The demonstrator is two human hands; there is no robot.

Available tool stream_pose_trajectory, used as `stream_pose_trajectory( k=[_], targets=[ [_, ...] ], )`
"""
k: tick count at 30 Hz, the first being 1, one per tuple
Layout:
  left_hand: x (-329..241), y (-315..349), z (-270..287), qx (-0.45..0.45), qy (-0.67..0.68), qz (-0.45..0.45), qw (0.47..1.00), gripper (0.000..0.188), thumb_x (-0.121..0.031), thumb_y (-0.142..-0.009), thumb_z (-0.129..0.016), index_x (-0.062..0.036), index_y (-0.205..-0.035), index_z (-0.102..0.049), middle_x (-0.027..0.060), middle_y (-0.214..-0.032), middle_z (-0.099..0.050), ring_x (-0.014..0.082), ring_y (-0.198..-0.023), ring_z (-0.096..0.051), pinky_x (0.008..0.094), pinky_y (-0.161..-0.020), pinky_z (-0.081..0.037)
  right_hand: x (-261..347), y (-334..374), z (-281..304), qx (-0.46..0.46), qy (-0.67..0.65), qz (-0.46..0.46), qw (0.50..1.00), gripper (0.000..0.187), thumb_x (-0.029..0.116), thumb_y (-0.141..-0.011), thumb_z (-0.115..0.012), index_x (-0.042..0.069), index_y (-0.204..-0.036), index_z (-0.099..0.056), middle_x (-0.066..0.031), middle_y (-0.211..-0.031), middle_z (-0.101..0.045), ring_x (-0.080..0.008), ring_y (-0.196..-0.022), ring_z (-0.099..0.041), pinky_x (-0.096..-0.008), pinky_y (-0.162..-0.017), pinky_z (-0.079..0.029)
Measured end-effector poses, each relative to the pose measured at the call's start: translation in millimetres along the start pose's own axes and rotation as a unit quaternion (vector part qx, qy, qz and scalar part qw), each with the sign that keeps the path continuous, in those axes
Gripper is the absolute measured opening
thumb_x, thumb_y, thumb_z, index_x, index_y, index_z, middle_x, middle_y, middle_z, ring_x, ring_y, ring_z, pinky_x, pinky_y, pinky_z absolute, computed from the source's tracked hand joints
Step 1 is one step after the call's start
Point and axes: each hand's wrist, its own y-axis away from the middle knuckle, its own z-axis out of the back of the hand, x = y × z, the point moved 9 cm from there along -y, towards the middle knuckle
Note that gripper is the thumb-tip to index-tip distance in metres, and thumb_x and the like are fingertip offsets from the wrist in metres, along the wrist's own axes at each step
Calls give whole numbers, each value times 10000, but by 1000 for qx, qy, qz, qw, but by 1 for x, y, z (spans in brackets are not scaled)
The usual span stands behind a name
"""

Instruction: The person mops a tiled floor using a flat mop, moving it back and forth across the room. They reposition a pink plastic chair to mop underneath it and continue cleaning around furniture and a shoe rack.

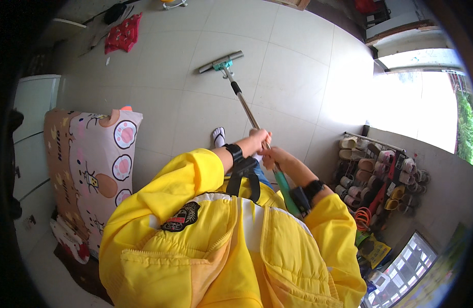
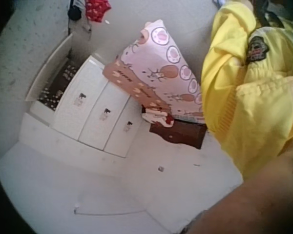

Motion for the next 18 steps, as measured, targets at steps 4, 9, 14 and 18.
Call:
stream_pose_trajectory(
  k=[4, 9, 14, 18],
  targets=[
    [48, -7, -7, -13, 12, 18, 1000, 161, 21, -734, -340, 11, -613, -447, 78, -523, -452, 121, -349, -375, 229, -312, -269, -37, 38, -1, 46, -34, -40, 998, 269, 177, -819, -483, 143, -578, -367, 60, -445, -296, -39, -331, -268, -177, -311, -196],
    [32, -13, -7, -15, 10, 18, 1000, 172, 15, -738, -342, 9, -604, -449, 77, -521, -453, 122, -349, -383, 230, -314, -270, -24, 27, 0, 7, -23, -61, 998, 343, 179, -820, -481, 148, -517, -322, 59, -431, -290, -40, -322, -259, -173, -306, -214],
    [-43, -6, -1, 3, -9, 6, 1000, 192, -12, -762, -313, -7, -623, -446, 47, -503, -427, 101, -338, -358, 206, -306, -252, 22, -11, -11, -11, -15, -64, 998, 374, 180, -811, -495, 145, -488, -310, 50, -408, -308, -49, -310, -283, -174, -298, -232],
    [-107, 9, 1, 25, -11, 17, 999, 210, -33, -780, -289, -20, -638, -444, 22, -488, -406, 83, -330, -337, 187, -299, -238, 78, -45, -37, 2, -10, 9, 1000, 303, 179, -812, -497, 123, -541, -373, 32, -409, -355, -58, -298, -333, -181, -283, -273]
  ],
)
